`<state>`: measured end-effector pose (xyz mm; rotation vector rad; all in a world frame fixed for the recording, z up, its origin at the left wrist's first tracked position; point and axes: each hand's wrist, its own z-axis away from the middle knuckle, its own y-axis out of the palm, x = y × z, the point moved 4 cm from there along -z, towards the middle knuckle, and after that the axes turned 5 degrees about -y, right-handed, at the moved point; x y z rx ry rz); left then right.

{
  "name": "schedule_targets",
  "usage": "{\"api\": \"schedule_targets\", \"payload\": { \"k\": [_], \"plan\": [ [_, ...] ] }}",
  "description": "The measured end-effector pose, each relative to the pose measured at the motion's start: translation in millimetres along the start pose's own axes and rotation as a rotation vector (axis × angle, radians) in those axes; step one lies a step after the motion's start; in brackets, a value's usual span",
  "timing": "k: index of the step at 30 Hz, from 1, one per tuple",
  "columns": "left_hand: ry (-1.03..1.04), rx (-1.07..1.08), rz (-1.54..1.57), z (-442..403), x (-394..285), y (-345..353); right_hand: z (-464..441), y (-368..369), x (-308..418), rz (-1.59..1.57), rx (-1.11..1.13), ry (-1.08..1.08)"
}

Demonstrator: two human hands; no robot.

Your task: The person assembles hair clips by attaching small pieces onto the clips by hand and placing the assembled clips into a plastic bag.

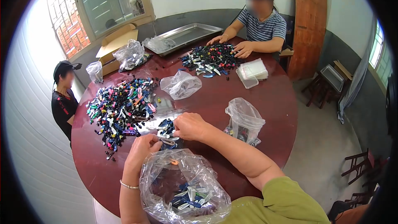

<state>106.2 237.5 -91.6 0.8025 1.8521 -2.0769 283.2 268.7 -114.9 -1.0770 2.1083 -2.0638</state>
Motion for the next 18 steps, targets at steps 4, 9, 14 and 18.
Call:
{"api": "schedule_targets", "payload": {
  "k": [4, 9, 14, 18],
  "plan": [
    [0.136, -0.159, 0.024, -15, 27, 22, -3, 0, -2, 0.055, -0.014, 0.026],
    [0.064, -0.254, 0.161, -19, 33, 9, -3, -11, -10, 0.015, -0.281, 0.026],
    [-0.010, -0.320, 0.367, -20, 45, -4, -9, -20, -15, -0.514, -0.477, -0.045],
    [-0.009, -0.337, 0.507, -26, 53, 2, -4, -35, -9, -0.781, -0.414, -0.020]
  ]
}}
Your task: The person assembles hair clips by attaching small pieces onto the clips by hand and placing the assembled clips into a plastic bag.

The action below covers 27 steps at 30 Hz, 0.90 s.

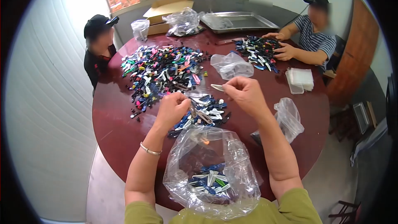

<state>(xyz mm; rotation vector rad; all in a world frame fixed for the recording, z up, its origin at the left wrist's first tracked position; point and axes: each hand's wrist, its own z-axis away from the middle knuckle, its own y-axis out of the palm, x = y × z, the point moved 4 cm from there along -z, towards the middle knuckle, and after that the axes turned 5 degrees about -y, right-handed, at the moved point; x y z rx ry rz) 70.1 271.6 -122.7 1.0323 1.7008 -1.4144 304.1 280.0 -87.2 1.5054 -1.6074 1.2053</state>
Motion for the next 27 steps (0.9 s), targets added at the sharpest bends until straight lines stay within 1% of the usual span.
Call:
{"api": "schedule_targets", "payload": {
  "k": [4, 7, 10, 13, 14, 17, 19, 23, 24, 27],
  "plan": [
    [0.007, 0.041, -0.083, -2, 1, -2, 12, -4, 49, -0.013, 0.043, -0.020],
    [-0.049, 0.035, 0.008, -2, 3, -3, 32, -5, 96, 0.016, 0.116, -0.051],
    [-0.045, 0.032, -0.007, -2, 2, -5, 49, -5, 116, -0.007, 0.308, -0.231],
    [-0.041, 0.042, -0.060, -2, 1, -5, 47, 1, 111, -0.079, 0.297, -0.119],
    [-0.036, 0.040, -0.052, -2, 2, -5, 40, 3, 100, -0.028, 0.235, -0.067],
    [-0.005, 0.039, -0.054, 0, -1, -4, 16, 14, 40, 0.228, 0.151, -0.117],
    [0.003, 0.055, -0.035, 1, -5, -3, 13, 25, 11, 0.423, 0.197, -0.165],
    [-0.035, 0.092, 0.034, 8, -21, -2, 18, 44, -8, 0.356, 0.287, 0.001],
    [-0.045, 0.095, 0.042, 10, -24, -2, 18, 44, -7, 0.387, 0.299, 0.009],
    [-0.021, 0.159, 0.178, 12, -32, -1, 19, 47, 2, 0.175, 0.312, 0.048]
  ]
}}
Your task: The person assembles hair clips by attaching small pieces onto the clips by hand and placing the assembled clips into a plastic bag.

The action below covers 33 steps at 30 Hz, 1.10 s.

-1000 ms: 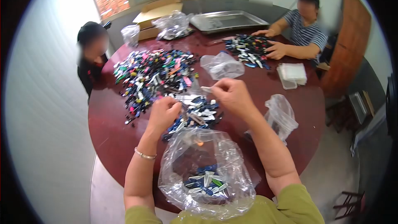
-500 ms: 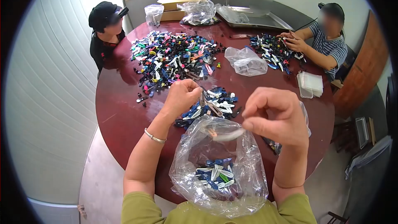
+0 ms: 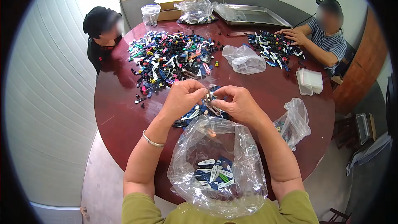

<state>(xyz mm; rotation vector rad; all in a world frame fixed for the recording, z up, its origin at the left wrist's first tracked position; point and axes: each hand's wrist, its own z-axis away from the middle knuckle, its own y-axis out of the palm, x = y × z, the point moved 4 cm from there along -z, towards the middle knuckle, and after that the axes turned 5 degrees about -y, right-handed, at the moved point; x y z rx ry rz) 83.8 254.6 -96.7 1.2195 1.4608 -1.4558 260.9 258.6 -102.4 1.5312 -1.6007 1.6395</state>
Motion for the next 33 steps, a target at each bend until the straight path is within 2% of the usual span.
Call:
{"api": "schedule_targets", "payload": {
  "k": [3, 6, 7, 10, 13, 14, 16, 18, 19, 21, 23, 26, 29, 31, 33],
  "plan": [
    [0.052, 0.100, 0.052, 2, -2, 3, 0, 7, -7, -0.190, 0.048, -0.063],
    [0.122, 0.095, 0.306, 8, -12, 5, 5, -9, 17, -0.179, -0.046, -0.112],
    [0.147, 0.117, 0.310, 10, -19, 2, 7, -20, 30, -0.081, -0.117, -0.207],
    [0.134, 0.082, 0.114, 9, -19, -9, 31, -35, 79, -0.353, -0.203, -0.188],
    [0.135, -0.008, -0.381, 0, 2, -12, 57, -43, 113, -0.159, -0.027, -0.435],
    [0.135, -0.028, -0.539, 0, 6, -10, 59, -41, 118, -0.178, 0.028, -0.507],
    [0.175, -0.029, -0.653, -3, 19, -6, 57, -42, 116, -0.133, 0.027, -0.434],
    [0.237, 0.006, -0.688, -6, 33, 0, 39, -40, 89, -0.163, -0.107, -0.213],
    [0.175, 0.053, -0.721, -4, 29, 2, 27, -36, 68, -0.140, -0.139, -0.172],
    [0.190, 0.000, -0.806, -5, 36, 2, 9, -22, 30, 0.147, -0.044, -0.253],
    [0.167, -0.034, -0.887, -7, 37, -1, 2, -2, -4, 0.370, 0.041, -0.079],
    [0.081, -0.041, -0.969, -6, 36, -5, 2, 14, -20, 0.709, 0.112, -0.074],
    [0.032, -0.014, -0.990, -9, 43, -8, 1, 14, -22, 0.650, 0.201, -0.039],
    [-0.015, 0.021, -0.975, -10, 43, -5, -1, 12, -23, 0.637, 0.158, -0.003],
    [0.039, 0.014, -0.930, -8, 42, -3, -1, 12, -26, 0.630, 0.138, 0.004]
  ]
}}
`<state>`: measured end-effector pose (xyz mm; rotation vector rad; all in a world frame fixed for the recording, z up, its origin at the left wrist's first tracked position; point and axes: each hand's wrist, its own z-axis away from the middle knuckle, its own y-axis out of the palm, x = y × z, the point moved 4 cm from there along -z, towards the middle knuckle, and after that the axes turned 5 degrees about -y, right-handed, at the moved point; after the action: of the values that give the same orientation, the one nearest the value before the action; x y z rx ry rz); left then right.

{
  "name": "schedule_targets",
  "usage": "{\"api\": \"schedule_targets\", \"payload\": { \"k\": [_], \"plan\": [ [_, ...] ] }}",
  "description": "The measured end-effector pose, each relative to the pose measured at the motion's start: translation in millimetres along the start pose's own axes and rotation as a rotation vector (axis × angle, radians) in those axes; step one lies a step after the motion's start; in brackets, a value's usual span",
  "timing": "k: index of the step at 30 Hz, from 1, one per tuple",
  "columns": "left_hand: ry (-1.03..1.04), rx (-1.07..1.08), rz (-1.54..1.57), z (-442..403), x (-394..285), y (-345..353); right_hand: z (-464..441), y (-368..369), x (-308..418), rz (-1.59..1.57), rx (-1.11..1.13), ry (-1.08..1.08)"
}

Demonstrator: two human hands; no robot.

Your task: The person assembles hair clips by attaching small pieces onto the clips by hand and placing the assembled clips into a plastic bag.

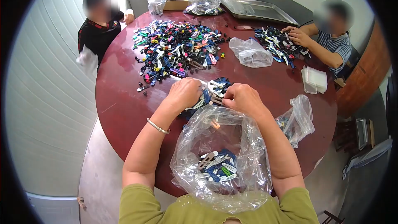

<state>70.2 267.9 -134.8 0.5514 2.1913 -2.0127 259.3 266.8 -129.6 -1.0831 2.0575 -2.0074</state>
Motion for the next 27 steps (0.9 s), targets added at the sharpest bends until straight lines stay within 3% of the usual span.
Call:
{"api": "schedule_targets", "payload": {
  "k": [10, 16, 19, 20, 23, 24, 26, 27],
  "plan": [
    [0.294, -0.179, 0.098, -7, -6, 29, 4, -26, 1, -0.231, -0.227, -0.026],
    [0.375, -0.200, 0.100, -7, -9, 26, 20, -71, 23, -0.834, -0.290, -0.170],
    [0.236, -0.157, 0.022, -6, -7, 24, 50, -104, 59, -1.080, -0.213, -0.288],
    [0.373, -0.102, 0.275, -14, 0, 24, 60, -110, 67, -1.151, -0.169, -0.328],
    [0.204, -0.043, 0.359, -6, 2, 18, 78, -119, 86, -0.843, -0.105, -0.642],
    [0.291, -0.039, 0.157, -7, 1, 17, 78, -120, 87, -0.810, -0.097, -0.640],
    [0.240, 0.008, 0.212, -6, -4, 7, 77, -120, 88, -0.747, -0.079, -0.634],
    [0.207, 0.031, 0.240, -3, -7, 0, 72, -119, 80, -0.777, -0.174, -0.548]
  ]
}}
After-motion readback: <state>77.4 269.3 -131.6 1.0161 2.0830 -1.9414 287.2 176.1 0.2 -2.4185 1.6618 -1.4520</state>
